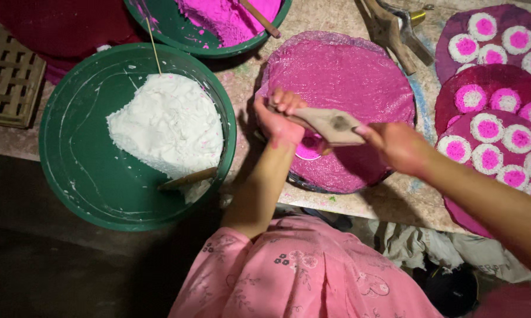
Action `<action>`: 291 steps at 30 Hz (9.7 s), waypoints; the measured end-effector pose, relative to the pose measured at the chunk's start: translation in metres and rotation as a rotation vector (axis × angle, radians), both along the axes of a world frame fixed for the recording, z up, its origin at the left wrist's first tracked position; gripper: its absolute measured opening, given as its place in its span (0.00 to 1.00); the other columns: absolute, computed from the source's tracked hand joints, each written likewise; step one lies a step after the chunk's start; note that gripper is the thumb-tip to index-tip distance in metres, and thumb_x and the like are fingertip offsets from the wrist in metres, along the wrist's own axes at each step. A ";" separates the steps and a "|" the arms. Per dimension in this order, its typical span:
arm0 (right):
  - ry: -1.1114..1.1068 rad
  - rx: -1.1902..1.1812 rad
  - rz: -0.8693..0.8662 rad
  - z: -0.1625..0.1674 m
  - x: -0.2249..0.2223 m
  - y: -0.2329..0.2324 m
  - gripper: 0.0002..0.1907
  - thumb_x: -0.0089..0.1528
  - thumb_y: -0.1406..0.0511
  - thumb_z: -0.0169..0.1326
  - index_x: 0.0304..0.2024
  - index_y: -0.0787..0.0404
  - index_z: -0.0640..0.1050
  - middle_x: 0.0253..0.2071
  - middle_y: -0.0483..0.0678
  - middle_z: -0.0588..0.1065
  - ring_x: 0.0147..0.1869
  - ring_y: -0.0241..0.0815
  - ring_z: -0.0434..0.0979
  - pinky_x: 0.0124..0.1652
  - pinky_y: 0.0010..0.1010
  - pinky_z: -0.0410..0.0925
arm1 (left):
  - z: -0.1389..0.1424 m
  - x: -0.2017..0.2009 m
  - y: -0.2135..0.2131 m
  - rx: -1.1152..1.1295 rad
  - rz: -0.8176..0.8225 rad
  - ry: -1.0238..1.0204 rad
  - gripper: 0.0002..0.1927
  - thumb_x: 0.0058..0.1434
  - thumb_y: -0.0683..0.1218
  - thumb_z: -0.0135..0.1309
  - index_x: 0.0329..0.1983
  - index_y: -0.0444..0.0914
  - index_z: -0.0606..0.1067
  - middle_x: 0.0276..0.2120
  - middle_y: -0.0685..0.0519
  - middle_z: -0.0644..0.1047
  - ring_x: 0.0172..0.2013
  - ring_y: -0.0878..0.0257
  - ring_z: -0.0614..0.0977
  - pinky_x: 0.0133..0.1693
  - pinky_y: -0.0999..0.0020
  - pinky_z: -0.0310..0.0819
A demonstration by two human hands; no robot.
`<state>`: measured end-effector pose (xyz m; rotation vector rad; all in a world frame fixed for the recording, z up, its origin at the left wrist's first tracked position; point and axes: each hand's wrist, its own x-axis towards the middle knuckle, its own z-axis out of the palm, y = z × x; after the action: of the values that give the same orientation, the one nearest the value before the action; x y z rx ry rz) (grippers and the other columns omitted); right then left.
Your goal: The person uses a wooden mold and a brass plunger to form two-toned pink and white ring-shaped cakes from powdery dough. They scoop pink dough into the mold, press it, add white dough, and eject the formed rings onto a tray. The person repeats this cycle and arranges the finished cakes on a tray.
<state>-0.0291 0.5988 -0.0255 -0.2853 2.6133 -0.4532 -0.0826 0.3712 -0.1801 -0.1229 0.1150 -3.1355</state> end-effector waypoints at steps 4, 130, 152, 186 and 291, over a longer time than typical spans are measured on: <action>0.072 -0.123 -0.085 0.018 -0.001 0.054 0.33 0.69 0.45 0.37 0.43 0.66 0.79 0.25 0.55 0.75 0.30 0.51 0.75 0.35 0.45 0.68 | 0.003 0.015 0.004 -0.644 -0.150 -0.270 0.35 0.62 0.70 0.46 0.54 0.37 0.70 0.49 0.45 0.76 0.51 0.54 0.77 0.57 0.56 0.69; 0.222 -0.395 0.527 -0.027 -0.265 -0.378 0.26 0.58 0.67 0.56 0.60 0.60 0.73 0.43 0.66 0.78 0.48 0.63 0.80 0.46 0.47 0.71 | 0.090 -0.241 -0.391 -0.856 0.474 -0.388 0.12 0.55 0.53 0.52 0.37 0.43 0.74 0.37 0.59 0.75 0.40 0.64 0.78 0.48 0.64 0.72; 0.460 0.303 0.853 -0.066 -0.307 -0.289 0.12 0.60 0.57 0.54 0.39 0.56 0.79 0.36 0.55 0.79 0.40 0.55 0.83 0.39 0.47 0.75 | 0.069 -0.245 -0.388 -0.969 0.606 -0.294 0.14 0.60 0.47 0.58 0.48 0.38 0.76 0.42 0.54 0.77 0.41 0.63 0.79 0.43 0.63 0.78; 0.404 -0.601 0.854 0.160 -0.262 -0.203 0.17 0.71 0.63 0.52 0.61 0.58 0.79 0.50 0.52 0.83 0.47 0.48 0.83 0.46 0.45 0.73 | 0.205 -0.154 -0.294 -2.481 0.706 0.352 0.44 0.59 0.59 0.59 0.74 0.43 0.56 0.69 0.43 0.65 0.64 0.44 0.69 0.61 0.53 0.65; 0.600 -0.195 0.305 0.144 -0.306 -0.276 0.14 0.64 0.64 0.53 0.52 0.59 0.79 0.44 0.60 0.80 0.50 0.63 0.80 0.46 0.48 0.72 | 0.182 -0.254 -0.317 -2.636 0.657 0.016 0.30 0.68 0.61 0.50 0.69 0.46 0.66 0.68 0.43 0.70 0.64 0.45 0.73 0.64 0.53 0.66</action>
<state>-0.3355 0.3232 0.1184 -1.0062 3.0146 -0.5836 -0.3362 0.0545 0.0021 -0.0654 -2.6536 -0.6844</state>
